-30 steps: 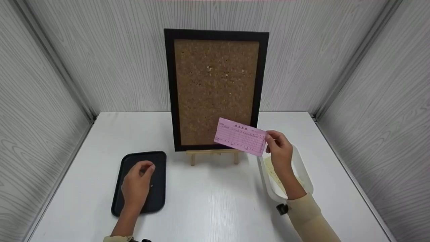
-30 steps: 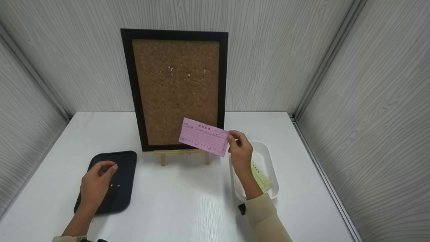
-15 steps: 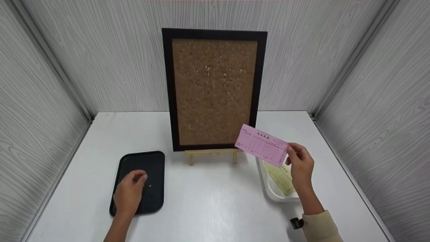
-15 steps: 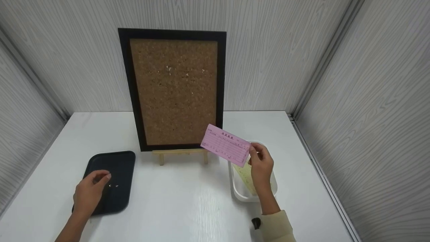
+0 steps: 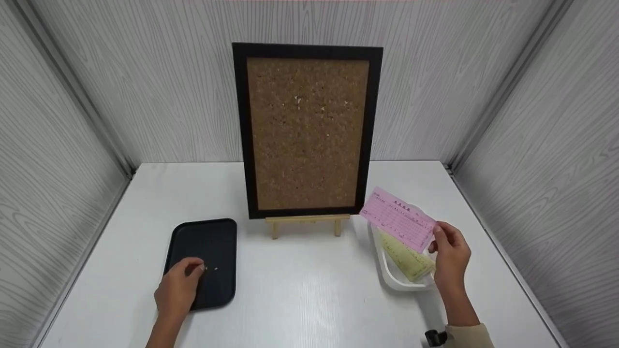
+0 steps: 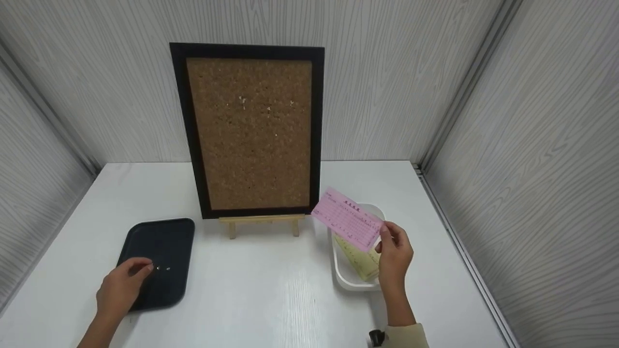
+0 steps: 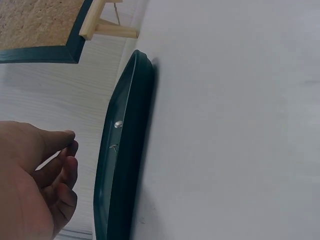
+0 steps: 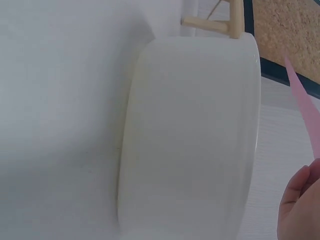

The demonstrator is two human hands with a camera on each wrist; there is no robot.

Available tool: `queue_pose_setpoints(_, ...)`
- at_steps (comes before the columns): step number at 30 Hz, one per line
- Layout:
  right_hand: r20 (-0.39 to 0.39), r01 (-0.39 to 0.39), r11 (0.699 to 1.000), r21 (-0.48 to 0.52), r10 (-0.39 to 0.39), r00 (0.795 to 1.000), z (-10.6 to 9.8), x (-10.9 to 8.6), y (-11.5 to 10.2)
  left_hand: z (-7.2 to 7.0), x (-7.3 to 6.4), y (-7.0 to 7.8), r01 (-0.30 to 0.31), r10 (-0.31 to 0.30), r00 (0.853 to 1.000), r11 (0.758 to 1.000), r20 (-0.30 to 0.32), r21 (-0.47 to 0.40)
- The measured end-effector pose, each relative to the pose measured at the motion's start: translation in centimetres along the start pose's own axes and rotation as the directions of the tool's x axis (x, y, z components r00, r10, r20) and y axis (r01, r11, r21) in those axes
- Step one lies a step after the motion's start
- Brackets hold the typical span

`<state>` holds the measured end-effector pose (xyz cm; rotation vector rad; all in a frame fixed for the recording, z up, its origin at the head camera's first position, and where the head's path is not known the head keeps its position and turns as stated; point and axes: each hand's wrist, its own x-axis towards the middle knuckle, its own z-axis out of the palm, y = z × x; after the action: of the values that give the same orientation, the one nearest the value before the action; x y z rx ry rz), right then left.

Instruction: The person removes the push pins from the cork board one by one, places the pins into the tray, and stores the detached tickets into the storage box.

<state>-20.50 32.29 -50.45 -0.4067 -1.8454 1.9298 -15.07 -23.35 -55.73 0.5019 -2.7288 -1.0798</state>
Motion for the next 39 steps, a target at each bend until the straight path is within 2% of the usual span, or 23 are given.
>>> queue_pose_setpoints(9,-0.146,-0.065,0.993,-0.098,0.051,0.988,-2.1,-0.3,1.7,0.4,-0.5,-1.2,-0.007,0.006,1.000,0.997,0.012,0.075)
queue_pose_setpoints(16,-0.182,-0.044,0.971,-0.237,0.000,0.983,-2.3,-0.5,2.8,0.7,-0.8,-2.1,-0.029,0.028,1.000,0.993,0.007,0.116)
queue_pose_setpoints(19,-0.191,-0.047,0.942,-0.333,-0.019,0.981,-2.2,-0.6,3.1,0.9,-1.1,-2.2,-0.030,0.029,0.999,0.991,0.013,0.127)
queue_pose_setpoints(24,-0.206,-0.076,0.863,-0.499,-0.033,0.978,-1.7,-0.8,3.4,0.9,-1.3,-2.3,-0.040,0.037,0.999,0.988,0.025,0.148)
queue_pose_setpoints(31,-0.170,-0.052,0.779,-0.625,-0.070,0.983,-1.3,-0.7,3.5,1.1,-1.2,-2.3,-0.048,0.043,0.998,0.987,0.040,0.153)
queue_pose_setpoints(34,-0.159,-0.053,0.757,-0.651,-0.068,0.985,-1.3,-0.7,3.5,1.2,-1.1,-2.4,-0.057,0.051,0.998,0.986,0.042,0.159)
queue_pose_setpoints(39,-0.160,-0.039,0.750,-0.661,-0.089,0.983,-1.4,-0.8,3.5,1.0,-0.7,-2.4,-0.043,0.033,0.997,0.987,0.063,0.157)
